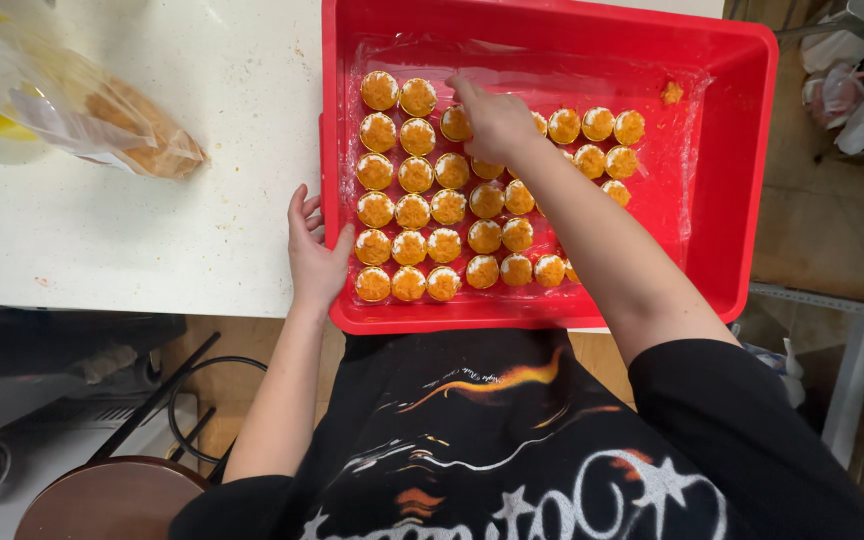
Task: The person arranges small round pastries in a red tray lined with plastic wrap. They place each pastry by hand into neat rows, then gather small crumbs from the tray and form them into a ball.
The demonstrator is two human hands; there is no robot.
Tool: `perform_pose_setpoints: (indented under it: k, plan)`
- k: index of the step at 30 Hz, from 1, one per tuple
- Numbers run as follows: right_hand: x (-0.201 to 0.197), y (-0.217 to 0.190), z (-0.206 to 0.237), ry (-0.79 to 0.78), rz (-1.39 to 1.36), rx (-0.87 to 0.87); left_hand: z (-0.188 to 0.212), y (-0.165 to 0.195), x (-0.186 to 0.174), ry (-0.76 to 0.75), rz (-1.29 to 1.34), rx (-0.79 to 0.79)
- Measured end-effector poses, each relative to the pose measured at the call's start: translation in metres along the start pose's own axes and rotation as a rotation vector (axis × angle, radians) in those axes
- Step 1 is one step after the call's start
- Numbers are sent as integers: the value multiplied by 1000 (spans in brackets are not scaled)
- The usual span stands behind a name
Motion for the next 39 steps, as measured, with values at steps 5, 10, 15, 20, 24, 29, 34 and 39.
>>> perform_pose_setpoints:
  k: [5, 10, 15, 20, 24, 29, 34, 39]
  plan:
    - [1, -3, -5, -20, 56, -15, 0, -1, 1, -1, 3, 7]
    - [1, -6, -6, -57, 79, 7, 1, 0, 0, -2, -15, 7]
    - [1, -7, -7, -63, 111, -7, 1, 0, -1, -8, 5, -6]
    - [3, -5, -8, -61, 109, -27, 0, 0, 0, -17, 6, -26]
    - [5, -3, -6, -76, 106, -43, 0, 2, 0, -17, 11, -9]
    - [6, -5, -6, -90, 94, -87, -4, 0, 0, -13, 5, -26]
    - [6, -3, -7, -126, 78, -75, -5, 1, 0, -10, -12, -6]
    - [-16, 13, 7, 51, 24, -151, -7, -1, -1, -11, 3, -6]
Point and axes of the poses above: each hand's wrist, its own z-axis away from the middle knuckle, its own x-axis out of the palm, y = z × x, the point moved 7 cm from there along -z, towards the middle knuckle, and after that the axes turned 6 degrees about -z, right-handed, at the moved point
